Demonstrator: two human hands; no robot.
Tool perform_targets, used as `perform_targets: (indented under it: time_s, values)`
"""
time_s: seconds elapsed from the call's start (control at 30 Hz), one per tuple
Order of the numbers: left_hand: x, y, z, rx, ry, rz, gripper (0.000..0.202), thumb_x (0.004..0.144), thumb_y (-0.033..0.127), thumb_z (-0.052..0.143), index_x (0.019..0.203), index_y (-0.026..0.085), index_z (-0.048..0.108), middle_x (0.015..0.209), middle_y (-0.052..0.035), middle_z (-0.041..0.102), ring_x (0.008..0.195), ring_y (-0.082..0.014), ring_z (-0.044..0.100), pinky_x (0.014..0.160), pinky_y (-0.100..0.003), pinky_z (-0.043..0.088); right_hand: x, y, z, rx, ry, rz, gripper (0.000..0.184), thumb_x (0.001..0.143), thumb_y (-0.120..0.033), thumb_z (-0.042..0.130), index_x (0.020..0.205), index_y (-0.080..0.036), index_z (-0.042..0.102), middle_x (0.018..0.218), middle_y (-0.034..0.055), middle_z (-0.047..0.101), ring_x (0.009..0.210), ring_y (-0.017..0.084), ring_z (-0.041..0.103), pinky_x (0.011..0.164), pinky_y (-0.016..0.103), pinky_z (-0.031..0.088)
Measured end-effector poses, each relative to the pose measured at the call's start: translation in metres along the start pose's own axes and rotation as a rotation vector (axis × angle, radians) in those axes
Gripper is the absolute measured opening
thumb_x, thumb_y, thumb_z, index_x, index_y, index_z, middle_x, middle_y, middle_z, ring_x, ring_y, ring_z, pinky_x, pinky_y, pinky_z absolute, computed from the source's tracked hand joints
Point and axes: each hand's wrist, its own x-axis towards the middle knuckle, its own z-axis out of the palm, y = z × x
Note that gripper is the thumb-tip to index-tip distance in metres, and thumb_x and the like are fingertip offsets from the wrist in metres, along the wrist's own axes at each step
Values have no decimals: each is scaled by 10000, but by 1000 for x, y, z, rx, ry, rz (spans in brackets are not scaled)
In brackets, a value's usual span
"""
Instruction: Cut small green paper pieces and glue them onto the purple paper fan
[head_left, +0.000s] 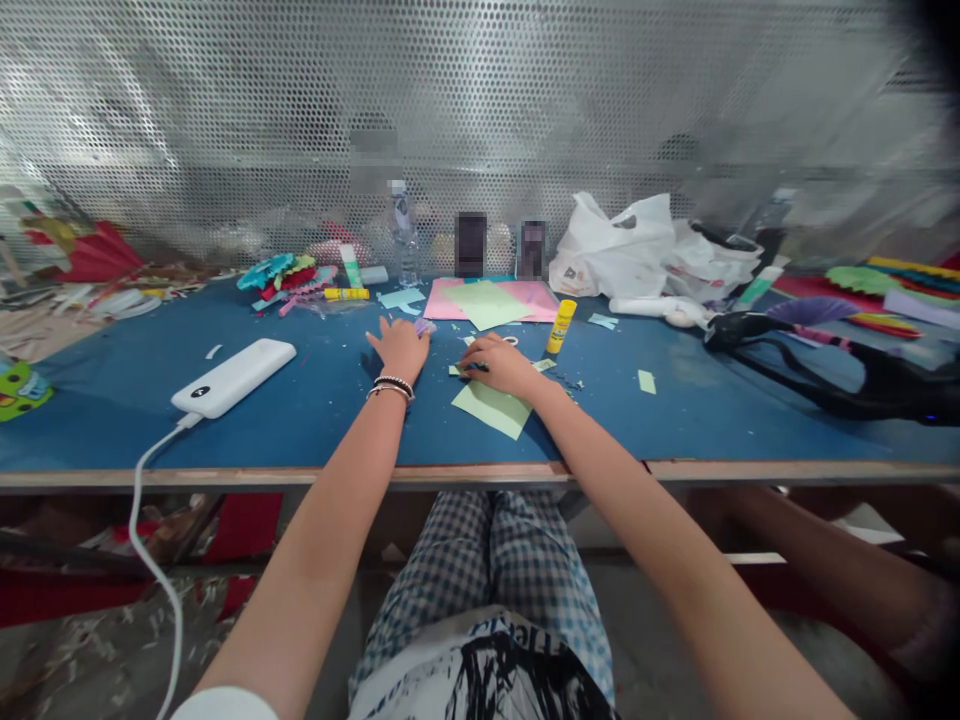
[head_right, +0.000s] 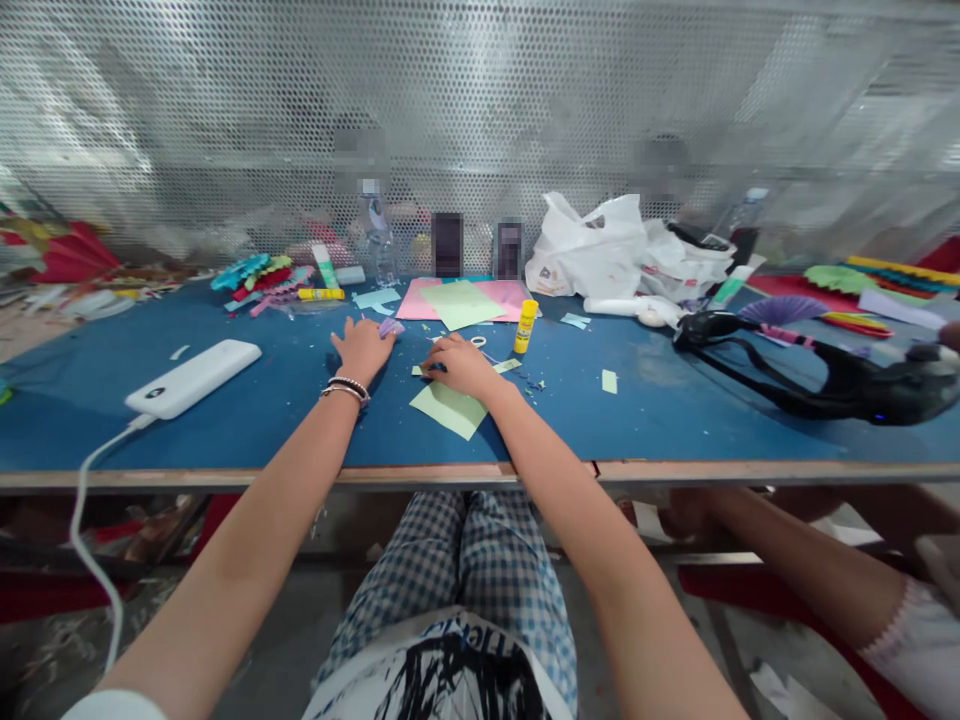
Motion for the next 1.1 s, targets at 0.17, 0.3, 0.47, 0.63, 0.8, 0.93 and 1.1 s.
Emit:
perform_targets:
  time_s: [0.17,0.3,0.47,0.63,0.8,0.93,1.1]
  values:
    - [-3,0,5,21,-133,-79,511,756,479,433,1108,135,570,1314,-219,396,1277,-452,125,901,-708,61,3,-5,-1,-68,34,-6,169,820,-201,500,829,-170,666,853,72,591,863,196,469,775,325,382]
    - [-5,9,1,-9,32,-74,560,762,454,443,1211,121,484,1347,-211,355,1256,-436,191,932,-664,115,4,-6,-4,-90,180,108,171,831,-198,467,843,-164,635,860,67,588,859,194,465,769,309,381]
    - [-5,31,-3,-331,-17,134,532,853,475,250,840,141,664,923,-132,657,929,-250,551,875,-388,383,1,2,-11,-44,392,358,172,846,-221,439,829,-165,601,856,67,573,856,196,473,765,309,371]
    - [-12,49,1,-635,-377,194,668,814,607,220,703,133,677,668,-61,670,520,-123,566,626,-250,450,0,1,-15,-42,479,408,180,856,-245,422,860,-171,586,866,69,560,874,199,475,740,302,376]
    - [-13,51,2,-837,-509,60,574,833,538,271,761,119,658,779,-88,684,526,-121,592,511,-221,418,0,-5,-15,-102,424,275,152,843,-225,450,854,-180,595,889,61,548,893,194,454,768,299,383]
    - [-11,49,2,-902,-514,23,371,828,382,381,777,110,628,827,-98,680,570,-124,613,508,-205,410,0,-7,-14,-127,346,192,162,848,-206,440,865,-170,597,903,64,538,884,185,442,777,293,391]
    - [-14,51,1,-938,-560,36,340,826,370,391,805,128,628,787,-82,679,630,-137,634,555,-210,439,-1,-8,-15,-127,350,228,143,837,-201,445,870,-172,581,937,71,519,894,190,433,769,301,401]
